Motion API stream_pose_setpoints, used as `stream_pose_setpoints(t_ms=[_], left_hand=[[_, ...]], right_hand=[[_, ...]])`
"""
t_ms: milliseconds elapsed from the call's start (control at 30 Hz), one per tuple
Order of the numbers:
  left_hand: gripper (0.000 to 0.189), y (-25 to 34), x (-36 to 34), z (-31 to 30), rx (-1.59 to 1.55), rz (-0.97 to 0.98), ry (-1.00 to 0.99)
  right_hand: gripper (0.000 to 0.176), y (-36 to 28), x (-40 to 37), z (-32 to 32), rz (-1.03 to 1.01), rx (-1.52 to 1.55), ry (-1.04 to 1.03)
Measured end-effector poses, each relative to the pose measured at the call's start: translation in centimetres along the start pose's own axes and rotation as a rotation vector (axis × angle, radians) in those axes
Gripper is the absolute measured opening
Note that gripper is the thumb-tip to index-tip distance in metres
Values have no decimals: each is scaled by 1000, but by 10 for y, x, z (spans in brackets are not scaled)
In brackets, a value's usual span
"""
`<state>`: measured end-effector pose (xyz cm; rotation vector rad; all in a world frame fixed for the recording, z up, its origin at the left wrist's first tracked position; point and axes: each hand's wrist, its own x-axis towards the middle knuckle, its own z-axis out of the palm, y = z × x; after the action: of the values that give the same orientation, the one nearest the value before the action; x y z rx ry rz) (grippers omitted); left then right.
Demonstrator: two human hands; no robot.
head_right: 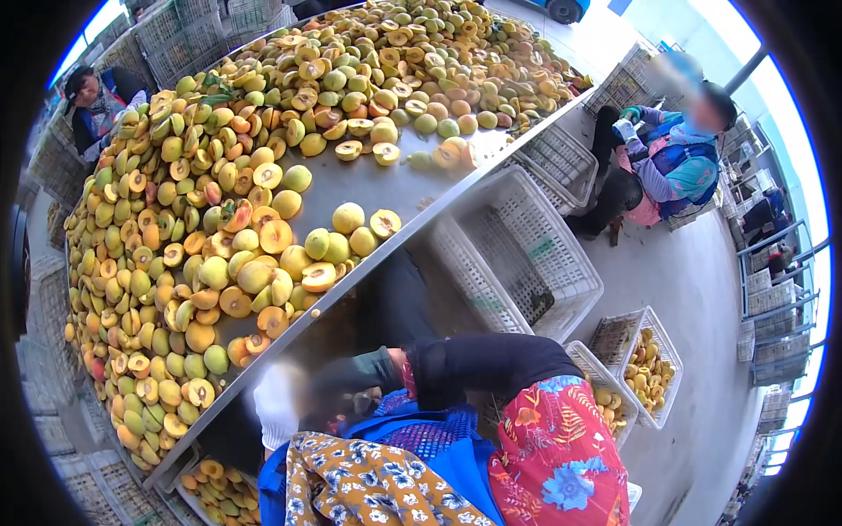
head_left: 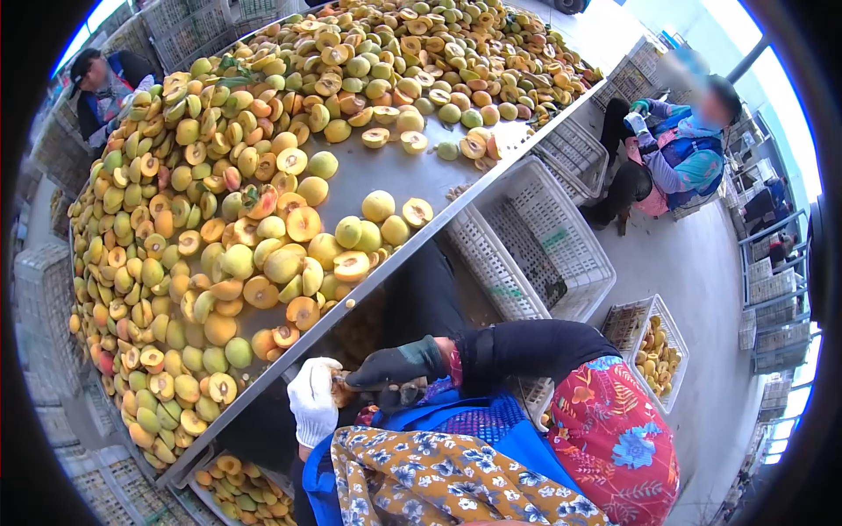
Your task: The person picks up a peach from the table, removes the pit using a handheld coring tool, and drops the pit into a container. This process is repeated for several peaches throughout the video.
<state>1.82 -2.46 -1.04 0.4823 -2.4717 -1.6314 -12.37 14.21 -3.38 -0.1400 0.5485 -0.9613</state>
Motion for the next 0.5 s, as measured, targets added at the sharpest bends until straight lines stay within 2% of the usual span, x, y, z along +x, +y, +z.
stream_pose_setpoints(t_ms=[33,67,167,267,333,400,433,467,500], left_hand=[[13,-9,1,-2,-59,64,-41],[12,-12,2,-4,18,127,-43],[10,-15,5,-4,235,306,-48],[9,-15,12,-8,469,495,-60],[8,-16,10,-10,553,552,4],[7,-13,14,-5,628,633,90],[6,3,10,0,761,379,4],[11,-4,12,4,708,375,60],[21,2,14,8,580,271,55]], right_hand=[[26,7,1,-1,-84,-21,63],[25,13,3,-2,-165,-47,127],[25,8,1,14,-69,4,251],[42,2,1,26,-62,87,248],[43,4,2,25,-291,-189,135],[43,-3,0,33,-316,-454,222],[44,-12,-1,51,-231,-571,379],[44,-12,0,51,-159,-520,430],[44,-13,0,51,-89,-465,482]])
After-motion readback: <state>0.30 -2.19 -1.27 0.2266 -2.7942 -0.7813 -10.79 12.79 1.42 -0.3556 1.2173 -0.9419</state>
